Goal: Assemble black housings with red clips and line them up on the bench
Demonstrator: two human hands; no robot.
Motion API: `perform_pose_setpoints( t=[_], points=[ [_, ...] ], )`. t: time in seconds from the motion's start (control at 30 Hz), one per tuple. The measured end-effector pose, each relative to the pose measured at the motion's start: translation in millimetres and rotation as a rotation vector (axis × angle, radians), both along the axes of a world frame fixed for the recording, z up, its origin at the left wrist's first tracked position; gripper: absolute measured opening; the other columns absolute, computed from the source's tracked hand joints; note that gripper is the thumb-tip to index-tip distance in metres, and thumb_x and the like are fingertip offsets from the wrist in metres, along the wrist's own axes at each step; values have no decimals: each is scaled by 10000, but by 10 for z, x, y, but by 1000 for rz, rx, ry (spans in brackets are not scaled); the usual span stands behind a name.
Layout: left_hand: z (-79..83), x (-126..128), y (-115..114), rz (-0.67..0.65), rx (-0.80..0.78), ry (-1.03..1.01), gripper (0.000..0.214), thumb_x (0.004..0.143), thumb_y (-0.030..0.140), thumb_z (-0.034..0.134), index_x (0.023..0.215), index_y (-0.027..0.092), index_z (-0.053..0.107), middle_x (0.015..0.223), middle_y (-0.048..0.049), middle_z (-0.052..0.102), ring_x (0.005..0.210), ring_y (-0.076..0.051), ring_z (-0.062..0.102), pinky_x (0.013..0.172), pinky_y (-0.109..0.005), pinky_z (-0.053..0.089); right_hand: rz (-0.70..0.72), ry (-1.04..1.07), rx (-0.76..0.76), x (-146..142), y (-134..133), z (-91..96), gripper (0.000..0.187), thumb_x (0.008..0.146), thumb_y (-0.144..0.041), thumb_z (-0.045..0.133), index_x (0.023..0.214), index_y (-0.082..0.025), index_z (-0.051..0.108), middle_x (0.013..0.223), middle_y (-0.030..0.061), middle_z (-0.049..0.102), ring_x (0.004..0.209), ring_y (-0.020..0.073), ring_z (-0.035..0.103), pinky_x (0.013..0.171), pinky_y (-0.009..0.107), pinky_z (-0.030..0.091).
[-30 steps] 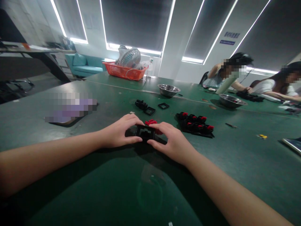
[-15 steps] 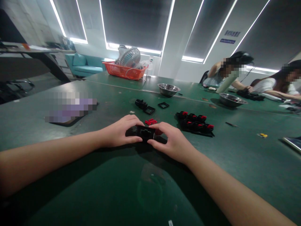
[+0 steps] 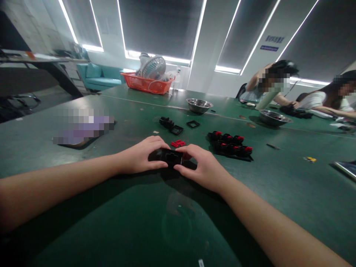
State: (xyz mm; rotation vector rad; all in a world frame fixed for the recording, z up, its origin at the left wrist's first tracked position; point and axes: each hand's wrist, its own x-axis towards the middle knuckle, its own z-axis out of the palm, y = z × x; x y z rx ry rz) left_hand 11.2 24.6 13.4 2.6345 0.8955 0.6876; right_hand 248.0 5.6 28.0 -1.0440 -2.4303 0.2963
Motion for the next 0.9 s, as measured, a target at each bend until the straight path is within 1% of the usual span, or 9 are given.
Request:
perform_pose_setpoints(
  t=[0.23, 0.43, 0.7, 0.9],
  points=[
    [3, -1, -2, 11, 3, 18, 385, 865, 400, 648, 1141, 143, 573, 1149, -129, 605, 1122, -268, 538, 989, -427, 426, 4, -3, 5, 1, -6, -2, 354, 816, -348, 653, 1129, -184, 644, 982, 91, 709, 846, 230, 676, 776, 398, 564],
    [-8, 4, 5, 4, 8, 11, 408, 863, 401, 651, 1145, 115, 577, 1138, -141, 606, 1110, -271, 541, 989, -427, 425, 3, -5, 10, 3, 1, -3, 363, 813, -348, 654, 1130, -172, 649, 974, 92, 710, 848, 232, 677, 775, 387, 561],
    [-11, -6, 6, 2, 5, 16, 385, 867, 391, 649, 1144, 135, 572, 1160, -136, 604, 1142, -271, 536, 993, -424, 425, 16, -2, 3, 21, 10, -15, 377, 818, -358, 655, 1137, -157, 642, 979, 94, 705, 847, 228, 672, 771, 386, 559],
    [-5, -3, 4, 8, 3, 18, 385, 865, 395, 650, 1141, 138, 574, 1153, -132, 606, 1128, -268, 538, 991, -427, 427, 22, -7, 1, 19, 10, -7, 371, 828, -353, 646, 1140, -152, 638, 986, 99, 701, 849, 222, 668, 781, 383, 557]
  ],
)
